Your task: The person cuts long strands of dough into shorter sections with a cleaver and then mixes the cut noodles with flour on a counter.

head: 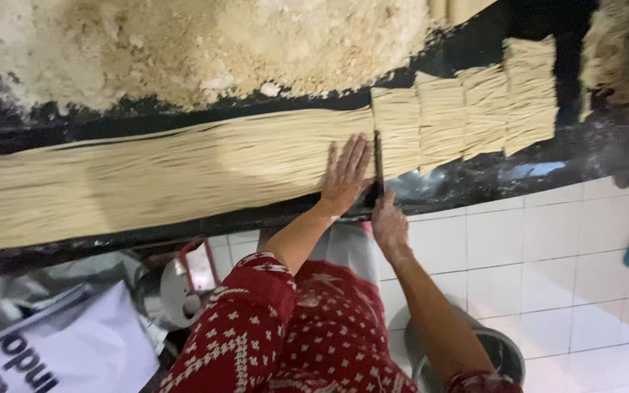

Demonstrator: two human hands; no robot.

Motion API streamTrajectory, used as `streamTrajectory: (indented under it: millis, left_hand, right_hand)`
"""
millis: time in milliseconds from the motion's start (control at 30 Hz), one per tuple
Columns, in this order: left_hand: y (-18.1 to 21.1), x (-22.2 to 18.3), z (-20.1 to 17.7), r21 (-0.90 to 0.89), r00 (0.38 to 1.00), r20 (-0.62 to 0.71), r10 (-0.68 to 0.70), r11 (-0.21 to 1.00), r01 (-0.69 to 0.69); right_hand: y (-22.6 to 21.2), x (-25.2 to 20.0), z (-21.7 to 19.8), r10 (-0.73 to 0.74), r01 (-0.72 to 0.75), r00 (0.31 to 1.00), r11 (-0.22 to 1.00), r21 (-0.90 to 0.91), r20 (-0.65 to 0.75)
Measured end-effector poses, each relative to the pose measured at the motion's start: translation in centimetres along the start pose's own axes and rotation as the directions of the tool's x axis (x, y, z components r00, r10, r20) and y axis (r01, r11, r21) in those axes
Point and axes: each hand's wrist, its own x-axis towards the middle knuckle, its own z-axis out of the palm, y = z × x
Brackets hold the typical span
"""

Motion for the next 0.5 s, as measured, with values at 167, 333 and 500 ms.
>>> streamTrajectory:
  millis: [167,333,500]
  left_hand:
    - [-0.3,1.4,-0.5,-0.027,1.000,-0.025,-0.019,0.999,0.019]
    - [-3.1,1.4,-3.0,-0.128,1.000,-0.010,0.009,0.992,-0.010]
    - [-9.0,2.1,-2.9,0.013,0.961,-0.055,-0.271,0.962,0.273]
  right_hand:
    - [3.8,-6.1,1.0,0.043,-0.041,0.996,0.999,-0.029,0.082]
    - [7.6,-9.6,2.1,0.016,-0.008,0.995,0.997,-0.083,0.099]
    - [-0.3,-8.8,-1.3,-0.362,0.363,0.911,0.931,-0.032,-0.198]
